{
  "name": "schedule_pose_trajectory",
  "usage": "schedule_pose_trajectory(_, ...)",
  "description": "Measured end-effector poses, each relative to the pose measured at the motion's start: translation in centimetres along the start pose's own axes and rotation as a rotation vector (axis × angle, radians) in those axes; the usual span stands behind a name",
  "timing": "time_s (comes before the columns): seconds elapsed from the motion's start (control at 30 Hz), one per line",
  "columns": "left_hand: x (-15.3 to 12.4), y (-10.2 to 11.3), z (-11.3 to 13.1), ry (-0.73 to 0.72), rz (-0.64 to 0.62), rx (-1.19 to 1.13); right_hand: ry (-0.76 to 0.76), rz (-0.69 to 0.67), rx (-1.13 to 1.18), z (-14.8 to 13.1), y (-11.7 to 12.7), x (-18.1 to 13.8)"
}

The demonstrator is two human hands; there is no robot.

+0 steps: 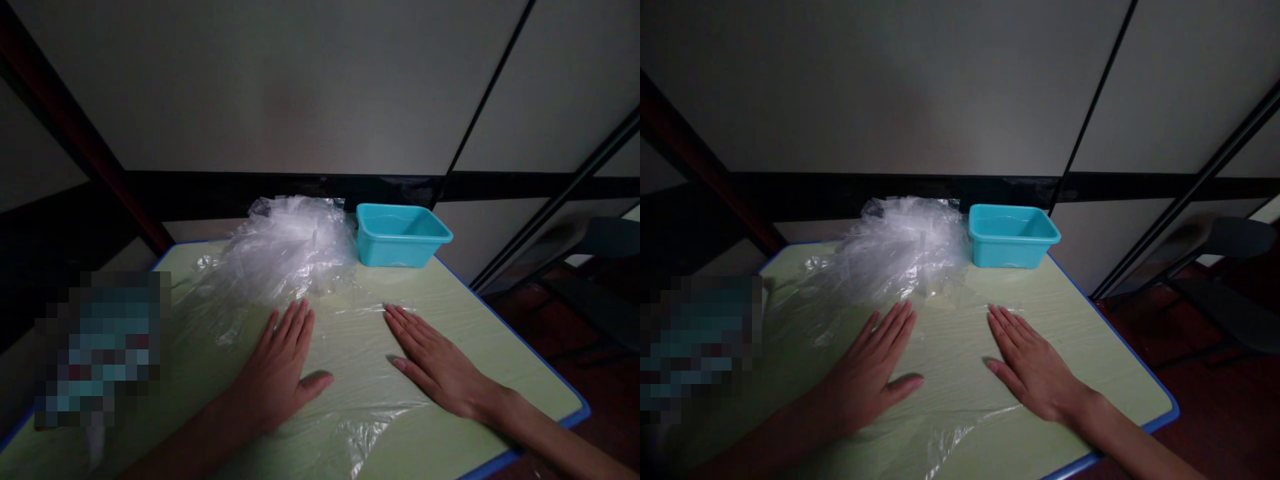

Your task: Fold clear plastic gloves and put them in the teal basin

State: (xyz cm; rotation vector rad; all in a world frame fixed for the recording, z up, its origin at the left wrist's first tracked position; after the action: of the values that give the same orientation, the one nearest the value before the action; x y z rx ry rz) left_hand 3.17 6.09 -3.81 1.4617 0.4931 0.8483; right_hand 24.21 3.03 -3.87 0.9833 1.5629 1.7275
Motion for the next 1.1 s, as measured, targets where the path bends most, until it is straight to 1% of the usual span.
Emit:
schedule_pose_trajectory(0.13,0.0,0.0,-0.5,-0.005,-0.052,0.003,0.006,0.038,0.031,-0.1,0.0,-0.1)
schedule_pose_trajectory(0.2,0.0,0.4,-0.4,-0.002,-0.067,0.008,0.005,0.044,0.064,0.0,0.1,-0.2)
schedule_pose_trajectory(0.27,0.1,1.2,0.2,-0.019,-0.053,0.011,-0.01,0.029,0.118,0.3,0.2,-0.4)
schedule_pose_trajectory(0.33,0.5,2.2,1.3,-0.067,-0.03,-0.006,-0.047,-0.003,0.198,0.9,0.5,-0.2)
schedule_pose_trajectory(0.43,2.0,2.8,2.5,-0.111,-0.013,-0.069,-0.11,-0.006,0.296,1.5,1.4,1.1)
schedule_pose_trajectory(0.5,3.6,2.2,2.6,-0.09,-0.009,-0.107,-0.108,0.043,0.307,1.3,2.1,2.8)
schedule_pose_trajectory(0.57,5.4,1.1,2.4,-0.086,0.005,-0.119,-0.077,0.079,0.303,0.5,2.4,4.8)
schedule_pose_trajectory(0.67,7.2,-0.7,2.0,-0.084,0.012,-0.099,-0.055,0.08,0.282,-0.9,1.4,7.3)
schedule_pose_trajectory(0.73,7.7,-1.5,1.8,-0.085,0.005,-0.081,-0.032,0.081,0.259,-1.7,0.5,8.2)
schedule_pose_trajectory(0.87,7.8,-2.1,1.6,-0.065,-0.013,-0.059,0.011,0.059,0.173,-2.2,-0.7,8.3)
schedule_pose_trajectory(1.0,7.8,-2.4,1.7,-0.03,-0.032,-0.052,0.041,0.014,0.113,-1.7,-0.6,7.2)
schedule_pose_trajectory(1.1,7.8,-2.4,1.7,-0.014,-0.049,-0.054,0.043,-0.032,0.08,-0.8,-0.4,6.0)
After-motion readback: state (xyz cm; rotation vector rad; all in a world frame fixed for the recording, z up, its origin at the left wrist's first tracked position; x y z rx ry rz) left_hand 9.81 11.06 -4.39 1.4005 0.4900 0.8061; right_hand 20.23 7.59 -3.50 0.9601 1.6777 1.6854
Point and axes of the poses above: each hand's wrist, its own x-axis towards the middle knuckle, its own y-axis out of the back of the hand, z = x × y, the point moved 6 cm from there along x, towards the middle knuckle, and after that the axes turned 8 degrees about -x, right-handed, at the moved point
